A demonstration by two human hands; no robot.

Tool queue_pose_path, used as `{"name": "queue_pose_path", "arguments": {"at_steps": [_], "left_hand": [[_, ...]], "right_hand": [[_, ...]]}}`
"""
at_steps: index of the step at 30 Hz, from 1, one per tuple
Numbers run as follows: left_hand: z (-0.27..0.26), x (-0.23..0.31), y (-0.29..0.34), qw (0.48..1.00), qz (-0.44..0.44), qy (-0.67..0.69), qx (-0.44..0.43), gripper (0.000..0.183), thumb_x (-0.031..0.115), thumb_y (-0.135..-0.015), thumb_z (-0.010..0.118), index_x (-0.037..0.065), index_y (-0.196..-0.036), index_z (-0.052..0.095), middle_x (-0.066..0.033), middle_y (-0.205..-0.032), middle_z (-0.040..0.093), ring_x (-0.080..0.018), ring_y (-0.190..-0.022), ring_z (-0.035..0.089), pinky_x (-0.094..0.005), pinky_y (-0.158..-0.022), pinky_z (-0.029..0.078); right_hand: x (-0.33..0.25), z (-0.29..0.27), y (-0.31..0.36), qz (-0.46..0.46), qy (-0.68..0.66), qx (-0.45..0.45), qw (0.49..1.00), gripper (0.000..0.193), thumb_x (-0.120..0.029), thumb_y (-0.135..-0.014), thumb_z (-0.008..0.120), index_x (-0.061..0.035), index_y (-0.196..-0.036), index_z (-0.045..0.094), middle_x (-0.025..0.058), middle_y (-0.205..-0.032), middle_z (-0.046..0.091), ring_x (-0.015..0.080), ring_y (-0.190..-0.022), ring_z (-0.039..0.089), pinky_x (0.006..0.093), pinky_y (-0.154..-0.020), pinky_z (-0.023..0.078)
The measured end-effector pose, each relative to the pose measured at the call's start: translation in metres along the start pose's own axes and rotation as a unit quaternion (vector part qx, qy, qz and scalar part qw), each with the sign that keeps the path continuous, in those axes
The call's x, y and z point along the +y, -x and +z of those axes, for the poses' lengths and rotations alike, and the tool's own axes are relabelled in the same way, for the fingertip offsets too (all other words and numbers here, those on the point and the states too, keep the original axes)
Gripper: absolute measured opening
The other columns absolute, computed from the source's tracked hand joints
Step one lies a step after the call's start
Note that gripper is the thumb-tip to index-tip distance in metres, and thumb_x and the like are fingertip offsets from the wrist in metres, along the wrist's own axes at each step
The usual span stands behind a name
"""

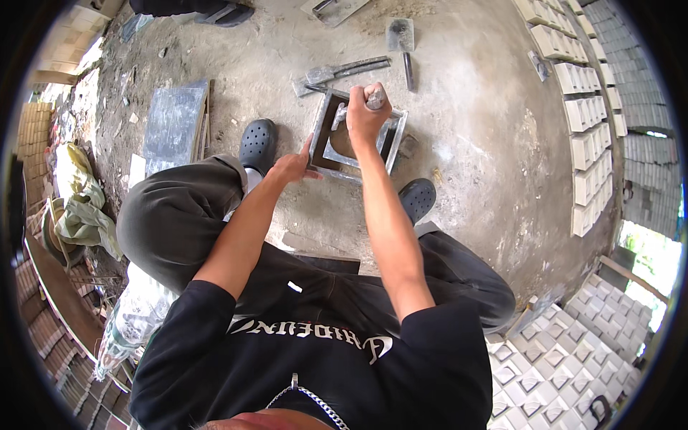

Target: The person prepares a metal brick mold by applying a material to the inside edges and base with a small brush.

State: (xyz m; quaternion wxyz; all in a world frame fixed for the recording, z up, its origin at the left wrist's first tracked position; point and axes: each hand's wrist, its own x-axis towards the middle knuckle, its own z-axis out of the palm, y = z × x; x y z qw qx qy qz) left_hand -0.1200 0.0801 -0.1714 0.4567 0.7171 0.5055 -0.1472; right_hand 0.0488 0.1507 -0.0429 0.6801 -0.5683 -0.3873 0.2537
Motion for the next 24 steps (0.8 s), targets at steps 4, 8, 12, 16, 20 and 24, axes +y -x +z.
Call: {"name": "queue_pose_path", "arguments": {"at_steps": [4, 8, 12, 16, 20, 24], "left_hand": [[0.005, -0.017, -0.001, 1.0, 0.005, 0.02, 0.021, 0.131, 0.054, -0.073, 0.08, 0.02, -0.153, -0.018, -0.0306, -0.104, 0.066, -0.0455, -0.106, 0.062, -0.0489, -0.091, 0.047], [0.005, -0.015, 0.0, 0.999, 0.006, -0.016, 0.027, 0.136, 0.06, -0.069, 0.079, 0.013, -0.153, -0.017, -0.0267, -0.098, 0.069, -0.0439, -0.096, 0.066, -0.0486, -0.086, 0.05], [0.001, -0.005, -0.009, 0.999, 0.021, -0.005, 0.038, 0.136, 0.06, -0.069, 0.079, 0.015, -0.153, -0.017, -0.0268, -0.097, 0.069, -0.0441, -0.097, 0.066, -0.0488, -0.086, 0.05], [0.007, -0.015, 0.004, 1.0, -0.008, -0.017, 0.008, 0.135, 0.061, -0.069, 0.079, 0.015, -0.154, -0.016, -0.0267, -0.098, 0.069, -0.0444, -0.098, 0.066, -0.0488, -0.087, 0.05], [-0.001, 0.007, -0.002, 1.0, 0.013, 0.008, 0.007, 0.13, 0.056, -0.073, 0.079, 0.015, -0.153, -0.015, -0.031, -0.104, 0.066, -0.0466, -0.103, 0.063, -0.0508, -0.089, 0.048], [0.002, -0.013, 0.005, 1.0, -0.009, 0.003, 0.002, 0.13, 0.056, -0.072, 0.079, 0.015, -0.154, -0.014, -0.0308, -0.106, 0.066, -0.0469, -0.105, 0.062, -0.0506, -0.09, 0.048]], "right_hand": [[-0.012, 0.002, -0.014, 0.066, -0.063, -0.016, 0.996, 0.037, 0.004, -0.082, 0.059, -0.0106, -0.062, 0.031, -0.0089, -0.06, 0.032, 0.0019, -0.058, 0.03, 0.0256, -0.05, 0.026], [-0.004, -0.008, -0.008, -0.002, -0.03, 0.029, 0.999, 0.032, 0.005, -0.082, 0.059, -0.0111, -0.062, 0.039, -0.0046, -0.06, 0.045, 0.0041, -0.054, 0.04, 0.0234, -0.048, 0.031], [0.02, -0.02, -0.021, -0.01, -0.036, -0.025, 0.999, 0.032, 0.006, -0.081, 0.059, -0.0103, -0.062, 0.039, -0.004, -0.06, 0.045, 0.0041, -0.055, 0.04, 0.0234, -0.049, 0.032], [-0.012, -0.011, -0.004, 0.036, -0.075, 0.03, 0.996, 0.038, 0.007, -0.082, 0.059, -0.0103, -0.062, 0.032, -0.0081, -0.06, 0.033, 0.0023, -0.057, 0.03, 0.025, -0.05, 0.024], [0.013, -0.019, -0.009, -0.022, -0.039, -0.01, 0.999, 0.038, 0.007, -0.083, 0.059, -0.0101, -0.063, 0.03, -0.0082, -0.062, 0.033, 0.0024, -0.059, 0.029, 0.025, -0.05, 0.024], [-0.018, 0.0, -0.013, 0.01, -0.056, -0.03, 0.998, 0.038, 0.006, -0.084, 0.059, -0.0099, -0.064, 0.031, -0.0086, -0.062, 0.033, 0.0022, -0.059, 0.029, 0.0246, -0.05, 0.025]]}}
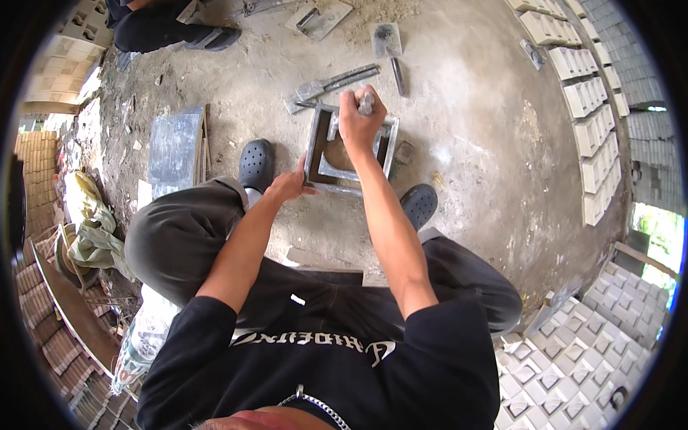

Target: The person prepares a metal brick mold by applying a material to the inside edges and base with a small brush.

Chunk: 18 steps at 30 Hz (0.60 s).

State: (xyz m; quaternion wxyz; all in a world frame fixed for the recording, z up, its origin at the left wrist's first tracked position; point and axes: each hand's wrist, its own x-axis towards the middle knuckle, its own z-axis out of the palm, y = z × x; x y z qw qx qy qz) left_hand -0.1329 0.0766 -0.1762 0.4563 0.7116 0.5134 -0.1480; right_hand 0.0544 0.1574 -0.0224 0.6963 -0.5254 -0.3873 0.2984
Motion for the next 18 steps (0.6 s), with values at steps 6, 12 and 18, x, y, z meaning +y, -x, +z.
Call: {"name": "queue_pose_path", "arguments": {"at_steps": [6, 12, 18], "left_hand": [[0.003, 0.005, -0.006, 0.999, 0.031, -0.006, 0.035, 0.134, 0.059, -0.07, 0.079, 0.013, -0.153, -0.015, -0.027, -0.099, 0.068, -0.046, -0.099, 0.065, -0.0506, -0.088, 0.049], [0.001, 0.007, -0.005, 0.999, -0.014, -0.028, -0.003, 0.134, 0.058, -0.069, 0.079, 0.014, -0.153, -0.016, -0.0277, -0.103, 0.068, -0.0462, -0.102, 0.064, -0.0507, -0.089, 0.049], [0.008, 0.004, -0.004, 1.0, 0.008, -0.006, 0.007, 0.129, 0.052, -0.073, 0.079, 0.013, -0.153, -0.014, -0.0316, -0.107, 0.065, -0.0483, -0.107, 0.061, -0.0513, -0.09, 0.047]], "right_hand": [[0.017, 0.002, 0.003, -0.025, 0.04, -0.02, 0.999, 0.038, 0.006, -0.084, 0.06, -0.0097, -0.063, 0.033, -0.0075, -0.06, 0.035, 0.0021, -0.057, 0.032, 0.0237, -0.049, 0.026], [0.004, -0.008, 0.011, -0.043, 0.002, 0.003, 0.999, 0.037, 0.006, -0.084, 0.06, -0.0091, -0.063, 0.033, -0.0071, -0.059, 0.034, 0.0021, -0.057, 0.031, 0.0242, -0.049, 0.026], [0.014, -0.005, -0.005, -0.014, -0.018, -0.045, 0.999, 0.036, 0.005, -0.084, 0.06, -0.0091, -0.064, 0.034, -0.0071, -0.06, 0.035, 0.0022, -0.057, 0.031, 0.0246, -0.049, 0.027]]}}
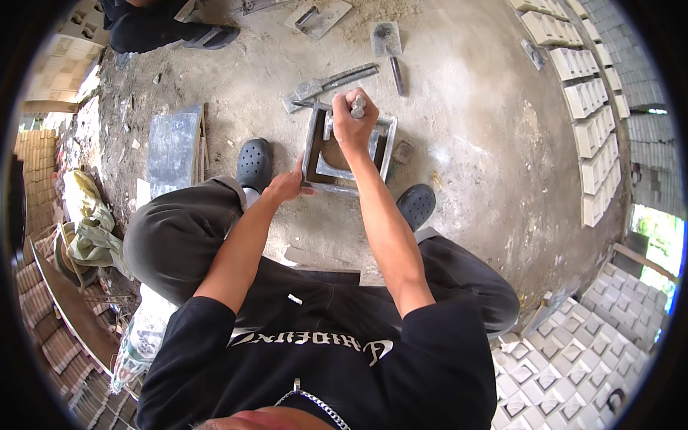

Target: The person prepares a metal brick mold by applying a material to the inside edges and base with a small brush.

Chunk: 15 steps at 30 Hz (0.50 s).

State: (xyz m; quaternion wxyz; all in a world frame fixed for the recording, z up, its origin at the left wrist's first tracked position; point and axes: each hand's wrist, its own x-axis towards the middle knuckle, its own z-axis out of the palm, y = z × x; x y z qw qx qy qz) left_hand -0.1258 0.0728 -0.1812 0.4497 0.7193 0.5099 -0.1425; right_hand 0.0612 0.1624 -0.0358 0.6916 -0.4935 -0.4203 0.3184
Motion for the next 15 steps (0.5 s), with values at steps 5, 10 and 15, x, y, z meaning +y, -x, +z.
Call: {"name": "queue_pose_path", "arguments": {"at_steps": [5, 10, 15], "left_hand": [[0.004, -0.003, -0.001, 1.0, 0.021, 0.019, 0.006, 0.13, 0.053, -0.072, 0.079, 0.014, -0.153, -0.014, -0.0321, -0.107, 0.065, -0.0485, -0.107, 0.06, -0.0522, -0.091, 0.047], [-0.006, 0.0, 0.002, 0.999, -0.002, 0.027, -0.017, 0.128, 0.053, -0.073, 0.079, 0.013, -0.153, -0.011, -0.0324, -0.111, 0.063, -0.0471, -0.111, 0.059, -0.0509, -0.093, 0.046], [-0.001, -0.003, -0.005, 0.999, 0.036, 0.018, 0.03, 0.13, 0.051, -0.072, 0.081, 0.015, -0.153, -0.014, -0.029, -0.103, 0.067, -0.0468, -0.102, 0.063, -0.0514, -0.09, 0.048]], "right_hand": [[0.008, -0.001, 0.019, -0.037, 0.02, 0.039, 0.998, 0.036, 0.004, -0.084, 0.061, -0.0103, -0.063, 0.035, -0.0067, -0.06, 0.037, 0.0028, -0.057, 0.032, 0.0239, -0.05, 0.027], [-0.008, -0.004, 0.009, -0.01, 0.011, 0.027, 1.0, 0.037, 0.006, -0.086, 0.058, -0.0102, -0.063, 0.034, -0.0073, -0.059, 0.035, 0.0014, -0.057, 0.03, 0.0244, -0.049, 0.025], [0.02, -0.009, 0.007, 0.001, -0.022, 0.041, 0.999, 0.038, 0.005, -0.084, 0.06, -0.0106, -0.063, 0.032, -0.0075, -0.06, 0.033, 0.0023, -0.057, 0.029, 0.0251, -0.05, 0.024]]}}
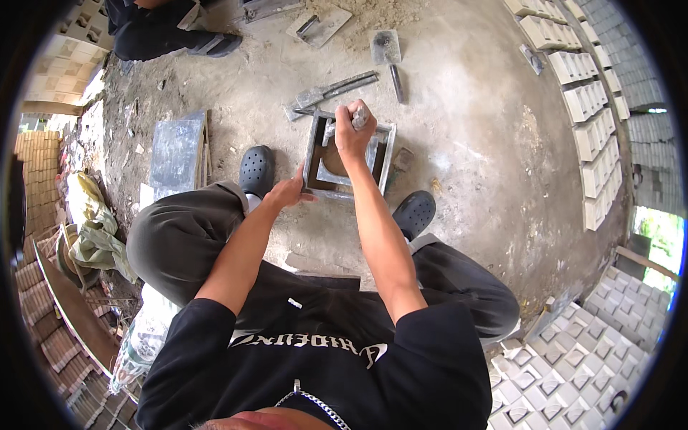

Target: The person prepares a metal brick mold by applying a material to the inside edges and base with a small brush.

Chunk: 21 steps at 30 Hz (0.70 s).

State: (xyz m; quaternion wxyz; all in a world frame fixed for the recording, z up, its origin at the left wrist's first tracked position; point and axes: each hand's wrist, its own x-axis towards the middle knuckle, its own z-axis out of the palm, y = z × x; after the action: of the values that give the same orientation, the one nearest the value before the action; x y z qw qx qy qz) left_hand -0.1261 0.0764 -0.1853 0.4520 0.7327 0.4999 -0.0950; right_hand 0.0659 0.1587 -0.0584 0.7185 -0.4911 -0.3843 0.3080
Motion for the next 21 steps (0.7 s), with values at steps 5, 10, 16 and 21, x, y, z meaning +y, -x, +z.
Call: {"name": "queue_pose_path", "arguments": {"at_steps": [5, 10, 16, 21], "left_hand": [[-0.014, 0.004, 0.005, 0.998, -0.044, 0.005, -0.036, 0.128, 0.052, -0.073, 0.08, 0.012, -0.153, -0.012, -0.0334, -0.116, 0.061, -0.0476, -0.114, 0.057, -0.0502, -0.095, 0.046], [-0.007, 0.008, 0.002, 0.998, -0.027, 0.039, -0.042, 0.128, 0.05, -0.074, 0.08, 0.014, -0.153, -0.015, -0.0325, -0.115, 0.062, -0.0481, -0.114, 0.057, -0.0502, -0.095, 0.046], [-0.008, 0.009, 0.004, 0.999, -0.025, 0.021, -0.037, 0.127, 0.048, -0.075, 0.08, 0.015, -0.153, -0.015, -0.031, -0.116, 0.062, -0.0481, -0.113, 0.057, -0.05, -0.094, 0.046], [-0.009, 0.007, 0.01, 0.998, -0.041, 0.034, -0.034, 0.126, 0.047, -0.076, 0.08, 0.016, -0.153, -0.015, -0.032, -0.119, 0.06, -0.048, -0.115, 0.056, -0.0502, -0.095, 0.046]], "right_hand": [[-0.019, -0.003, 0.008, 0.009, -0.015, 0.021, 1.0, 0.037, 0.005, -0.082, 0.06, -0.0105, -0.062, 0.033, -0.0078, -0.06, 0.035, 0.0021, -0.058, 0.031, 0.025, -0.05, 0.026], [-0.006, -0.01, -0.004, 0.045, -0.009, -0.011, 0.999, 0.037, 0.005, -0.083, 0.06, -0.0101, -0.063, 0.033, -0.0079, -0.06, 0.035, 0.002, -0.058, 0.031, 0.0252, -0.05, 0.027], [-0.025, -0.005, 0.035, -0.012, 0.046, -0.002, 0.999, 0.038, 0.005, -0.085, 0.06, -0.01, -0.063, 0.034, -0.0066, -0.06, 0.036, 0.0027, -0.057, 0.033, 0.0252, -0.049, 0.027], [-0.046, 0.004, 0.036, 0.023, 0.026, -0.024, 0.999, 0.038, 0.006, -0.086, 0.06, -0.0097, -0.062, 0.035, -0.0077, -0.059, 0.038, 0.0011, -0.056, 0.034, 0.024, -0.049, 0.028]]}}
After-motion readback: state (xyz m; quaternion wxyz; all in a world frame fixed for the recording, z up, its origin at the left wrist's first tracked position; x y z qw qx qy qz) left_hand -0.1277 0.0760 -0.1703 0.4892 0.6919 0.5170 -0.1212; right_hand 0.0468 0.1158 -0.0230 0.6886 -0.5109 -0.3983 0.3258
